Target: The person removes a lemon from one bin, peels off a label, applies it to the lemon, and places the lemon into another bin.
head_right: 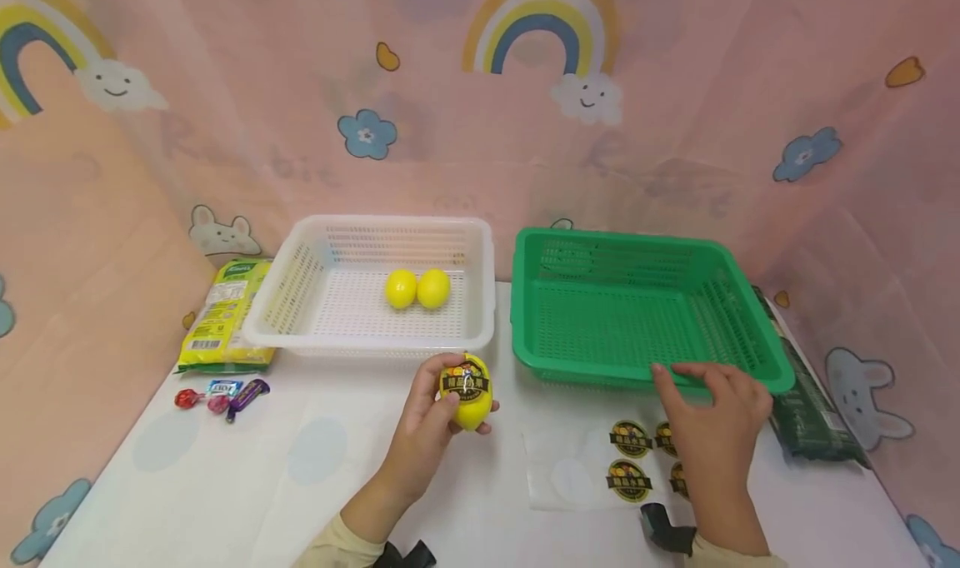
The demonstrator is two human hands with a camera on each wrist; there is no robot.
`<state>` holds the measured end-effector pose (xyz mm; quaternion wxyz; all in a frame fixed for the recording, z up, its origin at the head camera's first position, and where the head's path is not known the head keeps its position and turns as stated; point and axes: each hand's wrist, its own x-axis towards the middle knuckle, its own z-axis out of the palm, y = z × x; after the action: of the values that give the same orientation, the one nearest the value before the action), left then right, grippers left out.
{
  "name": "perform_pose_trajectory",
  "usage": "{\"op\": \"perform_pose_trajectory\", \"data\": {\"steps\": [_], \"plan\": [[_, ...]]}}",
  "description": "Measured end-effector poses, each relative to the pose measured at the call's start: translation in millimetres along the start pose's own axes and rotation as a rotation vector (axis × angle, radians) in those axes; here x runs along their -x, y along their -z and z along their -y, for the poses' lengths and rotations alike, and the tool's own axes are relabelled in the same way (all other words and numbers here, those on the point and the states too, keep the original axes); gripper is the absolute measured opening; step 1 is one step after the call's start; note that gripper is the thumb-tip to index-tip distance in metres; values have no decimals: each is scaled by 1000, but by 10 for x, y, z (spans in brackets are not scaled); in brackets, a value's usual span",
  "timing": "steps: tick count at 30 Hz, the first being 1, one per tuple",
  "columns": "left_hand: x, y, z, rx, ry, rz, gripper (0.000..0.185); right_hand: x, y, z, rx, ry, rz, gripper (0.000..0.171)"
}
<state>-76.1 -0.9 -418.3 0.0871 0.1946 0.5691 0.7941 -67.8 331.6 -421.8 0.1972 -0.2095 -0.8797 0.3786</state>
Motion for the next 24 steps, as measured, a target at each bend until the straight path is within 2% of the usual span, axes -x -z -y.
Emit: {"op": "perform_pose_trajectory", "data": {"steps": [5,9,12,15,17,21,24], "plan": [[-212,-82,0,20,49,-31,42,-7,24,7,6,21,-16,44],[-524,-264,-16,-19,86,-67,40,-19,51,27,23,23,-16,43],[-818,-433,-19,-91,66,-54,41,-21,62,41,26,32,-12,41],[-1141,-579,-15,-221,42,-11,42,-10,67,57,31,41,-6,39],[-1355,-652,5,-325,52,18,41,-2,69,68,31,33,3,39],[-1703,-740,127,-584,148,45,38,11,80,89,34,21,14,42],[-1861,-782,244,-753,250,77,38,13,90,101,45,31,18,43]]}}
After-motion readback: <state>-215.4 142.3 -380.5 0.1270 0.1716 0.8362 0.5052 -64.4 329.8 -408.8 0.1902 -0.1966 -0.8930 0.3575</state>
